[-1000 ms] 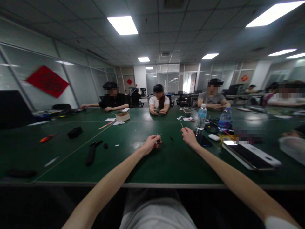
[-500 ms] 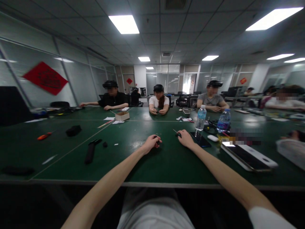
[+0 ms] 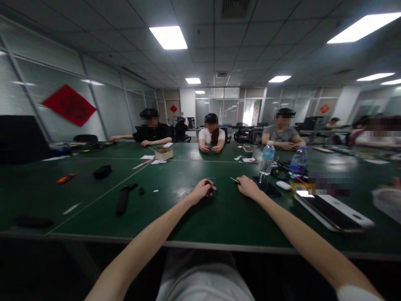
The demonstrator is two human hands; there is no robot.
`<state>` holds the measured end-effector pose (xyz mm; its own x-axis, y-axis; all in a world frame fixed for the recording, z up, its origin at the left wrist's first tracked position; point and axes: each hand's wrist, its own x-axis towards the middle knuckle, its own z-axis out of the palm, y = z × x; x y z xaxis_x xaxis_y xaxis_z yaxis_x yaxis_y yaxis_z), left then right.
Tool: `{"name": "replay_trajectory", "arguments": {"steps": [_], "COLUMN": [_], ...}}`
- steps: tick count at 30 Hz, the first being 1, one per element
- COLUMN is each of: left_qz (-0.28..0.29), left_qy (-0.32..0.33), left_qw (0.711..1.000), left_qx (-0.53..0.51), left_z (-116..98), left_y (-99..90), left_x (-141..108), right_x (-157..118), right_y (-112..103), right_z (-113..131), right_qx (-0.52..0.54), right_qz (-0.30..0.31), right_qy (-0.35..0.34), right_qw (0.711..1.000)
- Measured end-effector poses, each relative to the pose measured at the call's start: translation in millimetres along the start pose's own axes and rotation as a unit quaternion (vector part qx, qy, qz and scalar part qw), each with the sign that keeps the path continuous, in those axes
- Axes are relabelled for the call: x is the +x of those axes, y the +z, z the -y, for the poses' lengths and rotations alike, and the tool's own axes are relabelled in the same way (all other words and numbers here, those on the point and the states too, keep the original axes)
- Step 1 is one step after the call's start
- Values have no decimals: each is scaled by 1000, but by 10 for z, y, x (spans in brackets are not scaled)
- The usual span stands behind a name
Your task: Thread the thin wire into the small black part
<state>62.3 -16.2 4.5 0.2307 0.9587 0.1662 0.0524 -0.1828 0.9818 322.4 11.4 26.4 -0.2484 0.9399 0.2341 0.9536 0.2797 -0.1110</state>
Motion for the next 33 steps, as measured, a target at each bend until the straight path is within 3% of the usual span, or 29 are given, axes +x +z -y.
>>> {"name": "replay_trajectory", "arguments": {"steps": [19, 22, 26, 33], "left_qz": [32, 46, 47, 37], "left_qy": [3, 7, 22, 67], "left_qw": [999, 998, 995, 976], "left_qx": [23, 41, 88, 206], "left_z": [-122, -153, -169, -217], "left_y": [18, 30, 59, 135], "left_x": [-110, -133, -146, -225], "right_x": [-96, -143, -267, -535], "right_y": [-106, -130, -179, -142], "right_z": [-32, 95, 398, 887], "right_qx": [70, 128, 206, 318], "right_qz": [-3, -33, -101, -141], "right_qy": [6, -9, -82, -141], "right_qw": [998, 991, 970, 927]}}
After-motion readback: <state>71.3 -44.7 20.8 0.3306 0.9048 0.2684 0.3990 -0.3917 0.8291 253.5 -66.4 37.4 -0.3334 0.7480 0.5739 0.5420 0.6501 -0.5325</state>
